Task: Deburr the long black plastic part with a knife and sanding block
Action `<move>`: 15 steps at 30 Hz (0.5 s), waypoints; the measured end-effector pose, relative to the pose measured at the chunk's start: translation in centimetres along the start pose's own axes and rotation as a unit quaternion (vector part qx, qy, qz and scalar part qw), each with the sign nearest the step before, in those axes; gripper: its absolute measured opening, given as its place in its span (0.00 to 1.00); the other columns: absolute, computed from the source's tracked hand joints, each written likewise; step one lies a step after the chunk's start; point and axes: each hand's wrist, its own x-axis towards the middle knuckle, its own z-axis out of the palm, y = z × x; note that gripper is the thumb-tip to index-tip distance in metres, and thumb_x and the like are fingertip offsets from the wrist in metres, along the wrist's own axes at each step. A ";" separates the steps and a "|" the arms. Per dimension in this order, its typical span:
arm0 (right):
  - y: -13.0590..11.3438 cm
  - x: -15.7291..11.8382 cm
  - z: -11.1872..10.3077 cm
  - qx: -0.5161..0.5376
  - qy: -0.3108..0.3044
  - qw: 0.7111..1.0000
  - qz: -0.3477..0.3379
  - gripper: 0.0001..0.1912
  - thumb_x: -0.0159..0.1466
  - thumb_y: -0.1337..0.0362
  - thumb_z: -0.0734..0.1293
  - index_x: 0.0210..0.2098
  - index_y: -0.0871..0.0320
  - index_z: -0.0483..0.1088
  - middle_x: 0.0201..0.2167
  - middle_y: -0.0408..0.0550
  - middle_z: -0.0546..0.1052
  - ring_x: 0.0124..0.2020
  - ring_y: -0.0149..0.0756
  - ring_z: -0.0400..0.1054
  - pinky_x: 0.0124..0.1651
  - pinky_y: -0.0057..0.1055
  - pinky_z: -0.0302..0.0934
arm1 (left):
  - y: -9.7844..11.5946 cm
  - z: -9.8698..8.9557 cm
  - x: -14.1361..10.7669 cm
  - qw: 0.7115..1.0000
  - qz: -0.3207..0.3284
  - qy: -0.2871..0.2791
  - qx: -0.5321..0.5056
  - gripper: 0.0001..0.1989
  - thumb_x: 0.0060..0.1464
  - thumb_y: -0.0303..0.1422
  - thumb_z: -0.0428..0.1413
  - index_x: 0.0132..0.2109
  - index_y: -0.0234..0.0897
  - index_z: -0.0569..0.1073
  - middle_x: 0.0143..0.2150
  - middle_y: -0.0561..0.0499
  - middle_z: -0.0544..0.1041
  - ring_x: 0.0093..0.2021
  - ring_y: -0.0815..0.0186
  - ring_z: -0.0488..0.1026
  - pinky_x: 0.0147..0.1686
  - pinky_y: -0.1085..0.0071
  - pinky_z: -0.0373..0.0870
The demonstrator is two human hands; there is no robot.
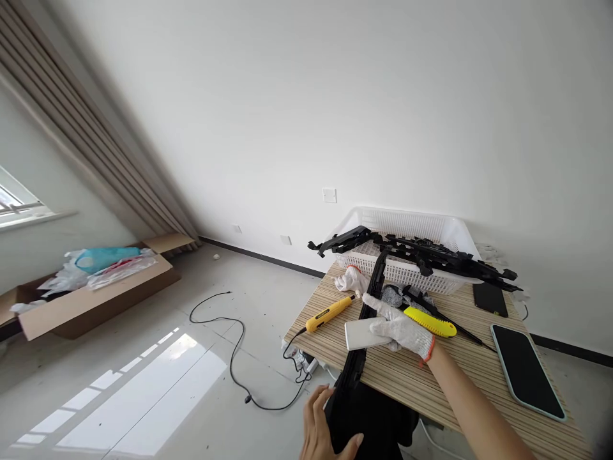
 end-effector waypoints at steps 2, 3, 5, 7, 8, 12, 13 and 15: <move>0.3 0.1 -0.3 -0.003 -0.002 1.000 0.001 0.40 0.57 0.58 0.71 0.67 0.47 0.57 0.25 0.36 0.68 0.16 0.22 0.56 0.14 0.18 0.52 | -0.6 0.3 0.5 0.996 0.012 -0.083 0.002 0.45 0.43 0.55 0.62 0.63 0.35 0.61 0.64 0.31 0.61 0.65 0.38 0.57 0.61 0.44 0.54; 0.4 0.1 -0.4 -0.003 -0.001 1.000 0.002 0.40 0.57 0.58 0.71 0.67 0.47 0.56 0.26 0.37 0.69 0.17 0.23 0.57 0.14 0.18 0.52 | -0.8 0.4 0.8 0.992 0.016 -0.123 0.000 0.49 0.43 0.56 0.62 0.65 0.34 0.58 0.65 0.30 0.60 0.66 0.38 0.56 0.62 0.42 0.51; 0.4 0.1 -0.5 -0.001 0.007 1.000 0.003 0.40 0.56 0.58 0.71 0.66 0.47 0.57 0.26 0.38 0.70 0.18 0.23 0.58 0.14 0.18 0.52 | -1.1 0.6 1.2 0.984 0.016 -0.179 -0.003 0.53 0.41 0.55 0.63 0.68 0.35 0.54 0.67 0.30 0.58 0.66 0.37 0.55 0.63 0.41 0.48; 0.1 0.0 -0.4 0.000 0.015 1.000 -0.001 0.39 0.56 0.58 0.71 0.66 0.49 0.59 0.27 0.39 0.71 0.19 0.24 0.58 0.14 0.18 0.51 | -1.1 0.6 1.4 0.977 0.025 -0.210 -0.004 0.57 0.37 0.53 0.66 0.70 0.37 0.53 0.68 0.31 0.56 0.67 0.35 0.54 0.64 0.41 0.46; -0.1 -0.1 -0.3 -0.002 0.016 1.000 -0.002 0.39 0.56 0.58 0.71 0.66 0.50 0.59 0.28 0.40 0.71 0.19 0.24 0.58 0.14 0.19 0.50 | -1.1 0.5 1.5 0.975 0.035 -0.221 -0.003 0.59 0.35 0.51 0.68 0.70 0.37 0.52 0.68 0.31 0.56 0.67 0.35 0.54 0.64 0.41 0.46; -0.8 -0.4 0.1 -0.011 0.015 1.000 0.008 0.39 0.56 0.58 0.72 0.66 0.49 0.59 0.31 0.43 0.74 0.20 0.25 0.59 0.15 0.19 0.51 | -0.9 0.1 1.7 0.961 0.034 -0.273 0.039 0.61 0.35 0.40 0.68 0.72 0.38 0.45 0.70 0.34 0.54 0.68 0.38 0.52 0.64 0.42 0.48; -1.0 -0.4 0.1 -0.013 0.015 1.000 0.010 0.39 0.57 0.58 0.72 0.66 0.49 0.59 0.32 0.43 0.74 0.20 0.25 0.59 0.15 0.19 0.51 | -0.7 0.0 1.6 0.956 0.022 -0.287 0.057 0.60 0.35 0.38 0.68 0.72 0.39 0.45 0.70 0.35 0.53 0.68 0.39 0.51 0.64 0.43 0.49; -1.2 -0.6 0.1 -0.013 0.013 1.000 0.006 0.38 0.57 0.59 0.72 0.65 0.48 0.59 0.33 0.44 0.75 0.20 0.25 0.59 0.16 0.19 0.50 | -0.2 -0.1 1.5 0.951 -0.001 -0.298 0.085 0.58 0.36 0.34 0.67 0.71 0.39 0.46 0.70 0.36 0.53 0.69 0.40 0.50 0.65 0.45 0.51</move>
